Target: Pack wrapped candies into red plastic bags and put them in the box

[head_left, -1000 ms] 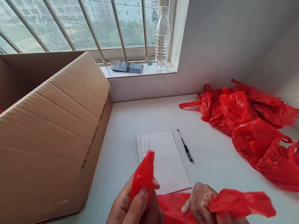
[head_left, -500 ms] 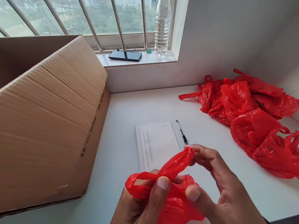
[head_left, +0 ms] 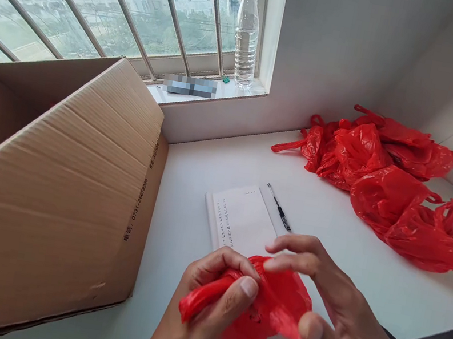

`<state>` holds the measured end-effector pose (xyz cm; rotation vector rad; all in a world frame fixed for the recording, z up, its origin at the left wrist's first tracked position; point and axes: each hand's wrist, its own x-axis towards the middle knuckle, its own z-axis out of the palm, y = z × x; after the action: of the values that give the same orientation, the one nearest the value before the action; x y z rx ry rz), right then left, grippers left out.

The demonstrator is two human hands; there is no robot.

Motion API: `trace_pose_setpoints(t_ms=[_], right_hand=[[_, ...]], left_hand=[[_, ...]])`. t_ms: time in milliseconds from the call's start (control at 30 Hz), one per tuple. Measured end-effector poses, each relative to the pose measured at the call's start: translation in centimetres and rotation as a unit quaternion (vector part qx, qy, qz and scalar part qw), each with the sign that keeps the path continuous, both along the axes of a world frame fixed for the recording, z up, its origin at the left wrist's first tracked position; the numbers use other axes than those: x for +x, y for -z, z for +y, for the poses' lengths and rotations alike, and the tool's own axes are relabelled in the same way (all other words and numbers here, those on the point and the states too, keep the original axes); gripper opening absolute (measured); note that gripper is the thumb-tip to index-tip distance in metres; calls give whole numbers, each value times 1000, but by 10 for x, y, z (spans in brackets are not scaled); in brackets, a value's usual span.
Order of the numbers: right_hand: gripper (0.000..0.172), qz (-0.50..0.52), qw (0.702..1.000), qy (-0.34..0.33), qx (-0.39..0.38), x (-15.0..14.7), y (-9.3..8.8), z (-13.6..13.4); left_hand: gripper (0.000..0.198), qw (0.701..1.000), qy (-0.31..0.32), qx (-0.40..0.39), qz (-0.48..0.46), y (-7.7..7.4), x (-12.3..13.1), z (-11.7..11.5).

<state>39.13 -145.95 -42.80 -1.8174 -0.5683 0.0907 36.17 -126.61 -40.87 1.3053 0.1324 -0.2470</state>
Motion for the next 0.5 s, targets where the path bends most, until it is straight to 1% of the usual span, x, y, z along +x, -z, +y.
trace_pose_setpoints(t_ms=[67,133,167,200,267,333,400,467,500], right_hand=[[45,52,998,-17,-19,7,3,0],[42,111,992,-47,-40,13,4,2],[41,142,987,-59,-40,15,5,2],[42,173,982,-66,-34,16,6,3],[48,234,970,-66,-14,16,7,4],[53,272,959,-78,0,16,8,5],[52,274,954,-124,-4,18,10,7],[41,245,954,-175,-7,21,11,7],[34,234,954,-186,-5,23,11,7]], left_hand=[[18,999,13,25,-23,1,-1,2],[9,994,5,72,-79,4,-3,3],[2,986,-13,110,-122,7,-3,4],[6,972,-36,156,-170,10,-3,5],[23,927,-85,248,-267,19,-4,6],[35,880,-104,310,-345,28,-3,6],[39,851,-107,332,-392,37,-4,4],[35,835,-127,338,-416,43,-4,1],[32,829,-143,339,-421,46,-5,-1]])
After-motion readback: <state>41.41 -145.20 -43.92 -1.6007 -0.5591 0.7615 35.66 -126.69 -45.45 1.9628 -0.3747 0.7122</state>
